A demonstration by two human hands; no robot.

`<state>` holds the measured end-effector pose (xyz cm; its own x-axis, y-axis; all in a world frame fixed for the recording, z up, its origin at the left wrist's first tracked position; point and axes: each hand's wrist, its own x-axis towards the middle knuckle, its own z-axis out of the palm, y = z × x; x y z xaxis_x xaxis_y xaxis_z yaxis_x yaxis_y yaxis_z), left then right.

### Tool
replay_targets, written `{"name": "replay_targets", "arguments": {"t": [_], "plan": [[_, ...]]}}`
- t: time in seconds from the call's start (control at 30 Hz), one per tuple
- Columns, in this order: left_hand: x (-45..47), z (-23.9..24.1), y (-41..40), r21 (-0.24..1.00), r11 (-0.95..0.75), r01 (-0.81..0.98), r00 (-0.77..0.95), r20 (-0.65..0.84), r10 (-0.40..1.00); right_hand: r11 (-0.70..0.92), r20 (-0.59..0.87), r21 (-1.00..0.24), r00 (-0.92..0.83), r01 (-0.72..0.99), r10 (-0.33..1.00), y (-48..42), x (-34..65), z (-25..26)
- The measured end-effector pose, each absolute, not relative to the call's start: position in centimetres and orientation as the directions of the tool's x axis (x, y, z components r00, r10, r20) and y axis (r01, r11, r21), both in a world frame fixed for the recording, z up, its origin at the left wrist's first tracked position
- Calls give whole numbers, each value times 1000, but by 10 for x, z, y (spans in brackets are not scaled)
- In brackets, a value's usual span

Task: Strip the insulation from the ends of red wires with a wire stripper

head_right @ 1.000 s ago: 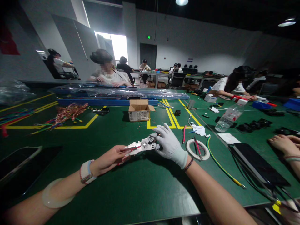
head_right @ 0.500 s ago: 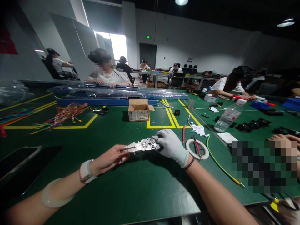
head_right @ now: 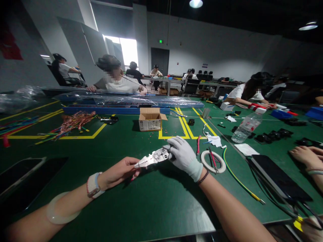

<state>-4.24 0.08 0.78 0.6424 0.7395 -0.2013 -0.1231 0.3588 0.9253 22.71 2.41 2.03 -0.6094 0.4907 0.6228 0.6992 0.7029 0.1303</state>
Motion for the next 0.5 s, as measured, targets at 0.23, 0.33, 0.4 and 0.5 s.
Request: {"name": "replay_targets", "arguments": {"t": [0.23, 0.33, 0.4, 0.5], "plan": [[-42, 11, -3, 911, 397, -113, 704, -208, 679, 682, 564, 159, -633, 714, 531, 20, 225, 24], [-43, 9, -3, 900, 419, -121, 745, -197, 638, 665, 540, 164, -630, 729, 558, 18, 223, 26], [-44, 8, -3, 894, 431, -121, 779, -183, 600, 657, 532, 167, -628, 735, 568, 17, 222, 27], [-43, 8, -4, 893, 444, -77, 824, -193, 532, 654, 527, 166, -627, 738, 573, 17, 221, 27]]}}
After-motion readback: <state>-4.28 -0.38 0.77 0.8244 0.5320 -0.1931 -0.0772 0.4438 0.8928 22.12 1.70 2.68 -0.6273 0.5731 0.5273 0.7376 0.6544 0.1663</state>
